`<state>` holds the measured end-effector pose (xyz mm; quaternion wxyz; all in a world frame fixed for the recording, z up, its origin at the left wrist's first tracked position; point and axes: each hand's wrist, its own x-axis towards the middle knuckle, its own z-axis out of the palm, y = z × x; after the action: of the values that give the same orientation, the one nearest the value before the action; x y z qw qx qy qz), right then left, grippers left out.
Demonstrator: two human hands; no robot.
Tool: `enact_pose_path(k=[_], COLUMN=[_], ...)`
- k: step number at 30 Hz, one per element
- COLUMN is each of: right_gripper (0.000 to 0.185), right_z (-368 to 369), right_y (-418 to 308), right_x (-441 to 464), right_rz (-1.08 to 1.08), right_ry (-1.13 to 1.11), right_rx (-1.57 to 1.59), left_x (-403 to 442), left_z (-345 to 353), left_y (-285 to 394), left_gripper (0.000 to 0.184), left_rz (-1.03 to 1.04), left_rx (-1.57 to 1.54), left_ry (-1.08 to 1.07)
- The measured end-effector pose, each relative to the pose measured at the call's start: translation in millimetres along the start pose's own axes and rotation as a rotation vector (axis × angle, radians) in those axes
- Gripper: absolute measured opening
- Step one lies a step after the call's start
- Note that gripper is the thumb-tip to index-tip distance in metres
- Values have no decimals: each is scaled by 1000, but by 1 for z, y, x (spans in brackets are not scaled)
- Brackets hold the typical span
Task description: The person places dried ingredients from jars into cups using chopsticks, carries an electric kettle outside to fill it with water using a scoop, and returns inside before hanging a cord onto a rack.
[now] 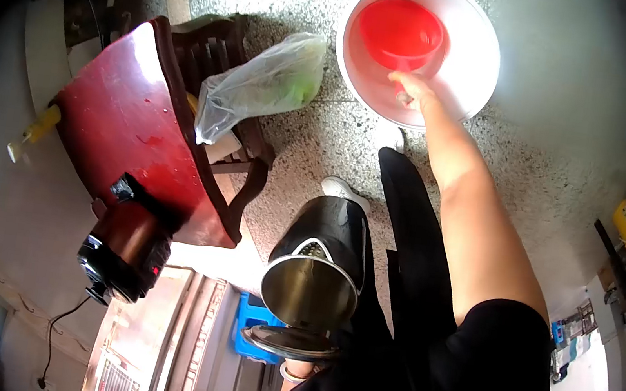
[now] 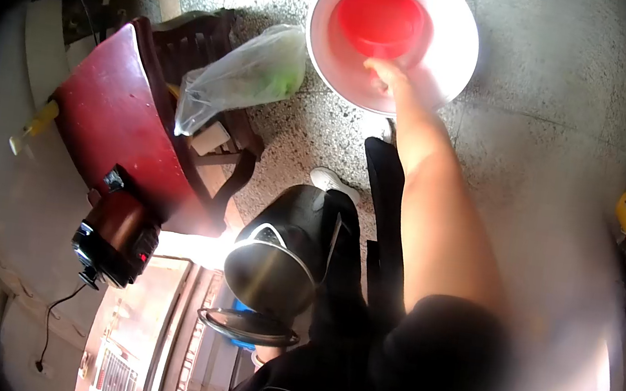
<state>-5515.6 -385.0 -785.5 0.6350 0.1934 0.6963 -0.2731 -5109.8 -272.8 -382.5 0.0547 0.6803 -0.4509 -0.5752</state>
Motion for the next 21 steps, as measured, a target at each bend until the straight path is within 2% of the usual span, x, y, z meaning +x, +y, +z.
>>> enact_pose_path(k=[4, 7, 11, 14, 18, 21], right_gripper=[28, 10, 25, 35, 41, 39], right_z=[-6, -17, -20, -28, -13, 7], right_y=[-8, -15, -21, -18, 23, 37], right_x=[-7, -15, -19, -19, 58, 73], right_rz=[88, 132, -4, -294, -194, -271], right_ry=[6, 53, 334, 492, 711, 738], right_rx=[313, 45, -619, -1253, -859, -882], left_x=[9, 30, 39, 38, 47, 51], left_z=[-2, 23, 29, 24, 34, 37], left_y=[8, 46, 55, 33, 42, 43], left_gripper=[31, 23, 27, 27, 28, 24], left_rz=[-43, -168, -117, -177, -204, -218], left_rx=[-47, -315, -175, -345, -407, -364], left_ry=[-38, 89, 107, 150, 147, 105])
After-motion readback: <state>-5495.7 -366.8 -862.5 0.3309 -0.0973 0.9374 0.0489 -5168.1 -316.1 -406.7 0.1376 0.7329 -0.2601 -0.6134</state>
